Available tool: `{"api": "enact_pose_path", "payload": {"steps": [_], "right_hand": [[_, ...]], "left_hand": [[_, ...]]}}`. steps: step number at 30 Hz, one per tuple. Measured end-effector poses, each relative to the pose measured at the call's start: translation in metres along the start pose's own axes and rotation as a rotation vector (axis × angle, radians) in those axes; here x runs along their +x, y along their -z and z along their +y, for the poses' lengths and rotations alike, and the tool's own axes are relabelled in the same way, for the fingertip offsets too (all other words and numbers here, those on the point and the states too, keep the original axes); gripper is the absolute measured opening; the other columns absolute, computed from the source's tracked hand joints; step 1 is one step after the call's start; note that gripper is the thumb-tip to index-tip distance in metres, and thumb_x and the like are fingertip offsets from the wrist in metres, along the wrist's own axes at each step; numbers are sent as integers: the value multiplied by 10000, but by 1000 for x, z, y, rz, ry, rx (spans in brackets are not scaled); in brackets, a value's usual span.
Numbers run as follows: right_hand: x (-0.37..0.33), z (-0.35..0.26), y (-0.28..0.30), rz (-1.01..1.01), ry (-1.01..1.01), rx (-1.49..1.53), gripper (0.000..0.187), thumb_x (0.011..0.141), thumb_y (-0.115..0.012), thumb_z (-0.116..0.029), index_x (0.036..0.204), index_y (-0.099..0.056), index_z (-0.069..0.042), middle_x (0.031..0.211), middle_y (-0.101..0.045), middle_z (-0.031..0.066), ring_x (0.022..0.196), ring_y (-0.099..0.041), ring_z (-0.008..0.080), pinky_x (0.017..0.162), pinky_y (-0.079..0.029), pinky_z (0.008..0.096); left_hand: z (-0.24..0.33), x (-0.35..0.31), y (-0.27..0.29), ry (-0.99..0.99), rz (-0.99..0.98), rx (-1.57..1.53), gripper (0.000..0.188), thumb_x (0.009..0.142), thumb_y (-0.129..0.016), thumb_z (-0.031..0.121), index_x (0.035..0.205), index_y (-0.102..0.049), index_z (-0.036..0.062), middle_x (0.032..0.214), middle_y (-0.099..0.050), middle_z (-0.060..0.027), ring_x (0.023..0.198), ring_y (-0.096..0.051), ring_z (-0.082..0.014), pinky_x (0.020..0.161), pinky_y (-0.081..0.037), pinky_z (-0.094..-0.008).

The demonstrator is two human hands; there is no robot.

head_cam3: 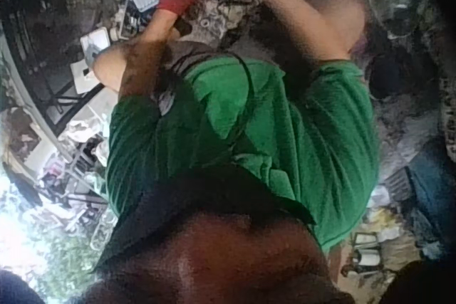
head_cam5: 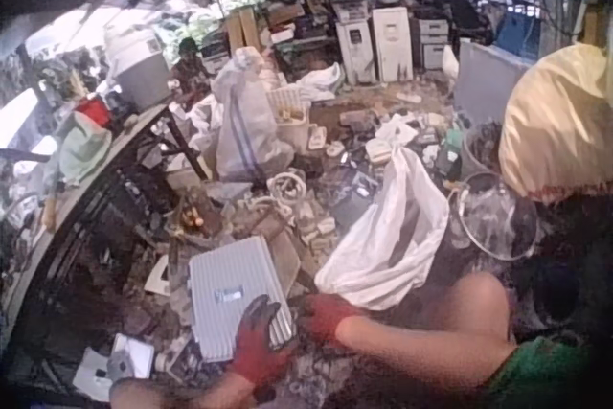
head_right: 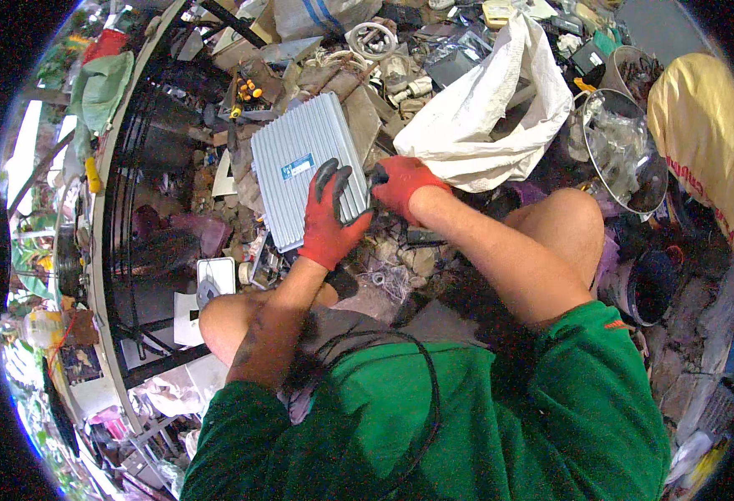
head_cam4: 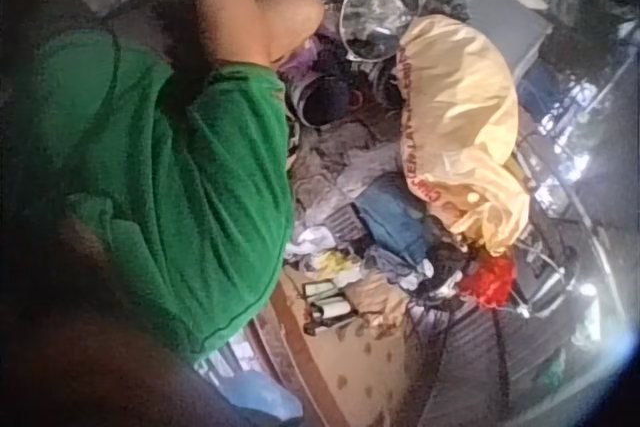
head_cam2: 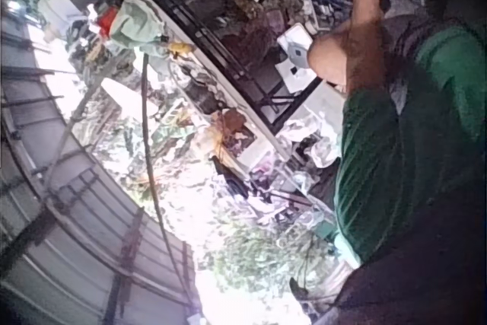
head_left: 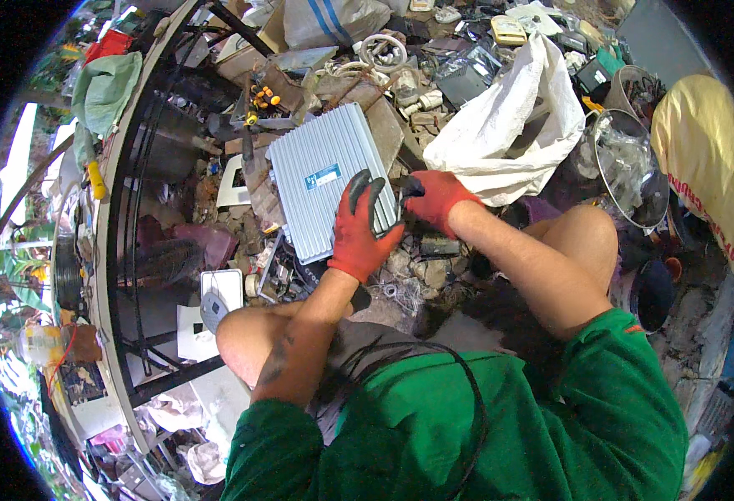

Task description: The person manipulates the connectors on a metal electronic box, opens the lid to reveal the internal circuit board, and uses pliers to adjust components inside.

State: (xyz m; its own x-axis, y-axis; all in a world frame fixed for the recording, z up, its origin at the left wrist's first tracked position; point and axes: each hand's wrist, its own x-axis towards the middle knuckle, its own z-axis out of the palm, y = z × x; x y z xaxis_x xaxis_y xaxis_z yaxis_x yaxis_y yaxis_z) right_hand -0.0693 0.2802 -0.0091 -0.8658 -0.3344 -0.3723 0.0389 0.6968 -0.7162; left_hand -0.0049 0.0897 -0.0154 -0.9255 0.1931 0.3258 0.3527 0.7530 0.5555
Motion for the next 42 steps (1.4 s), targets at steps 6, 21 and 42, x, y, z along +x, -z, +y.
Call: {"api": "enact_pose_path", "payload": {"steps": [6, 21, 42], "right_hand": [[-11, 1, -32, 161, 326, 76, 353, 835, -611, -243, 1143, -661, -77, 1148, -650, 210, 1090, -608, 406, 960, -494, 457], [-16, 22, -32, -7, 292, 299, 496, 787, -701, -218, 1261, -643, -84, 1221, -639, 158, 1169, -600, 325, 1034, -464, 390], [-20, 26, -63, 116, 158, 626, 415, 805, -649, -36, 1216, -597, -48, 1082, -667, 57, 1018, -610, 152, 944, -481, 312]], "left_hand": [[-8, 0, 0, 54, -35, 42, 725, 630, -840, 166, 1297, -577, 53, 1492, -400, -208, 1386, -393, -406, 1150, -359, -459], [-29, 11, 20, -110, -260, 19, 749, 630, -864, 194, 1312, -579, 75, 1504, -408, -185, 1360, -436, -388, 1131, -386, -449], [-23, 32, 33, -56, -462, 100, 703, 662, -869, 225, 1288, -579, 88, 1510, -404, -163, 1387, -392, -375, 1146, -354, -431]]}}
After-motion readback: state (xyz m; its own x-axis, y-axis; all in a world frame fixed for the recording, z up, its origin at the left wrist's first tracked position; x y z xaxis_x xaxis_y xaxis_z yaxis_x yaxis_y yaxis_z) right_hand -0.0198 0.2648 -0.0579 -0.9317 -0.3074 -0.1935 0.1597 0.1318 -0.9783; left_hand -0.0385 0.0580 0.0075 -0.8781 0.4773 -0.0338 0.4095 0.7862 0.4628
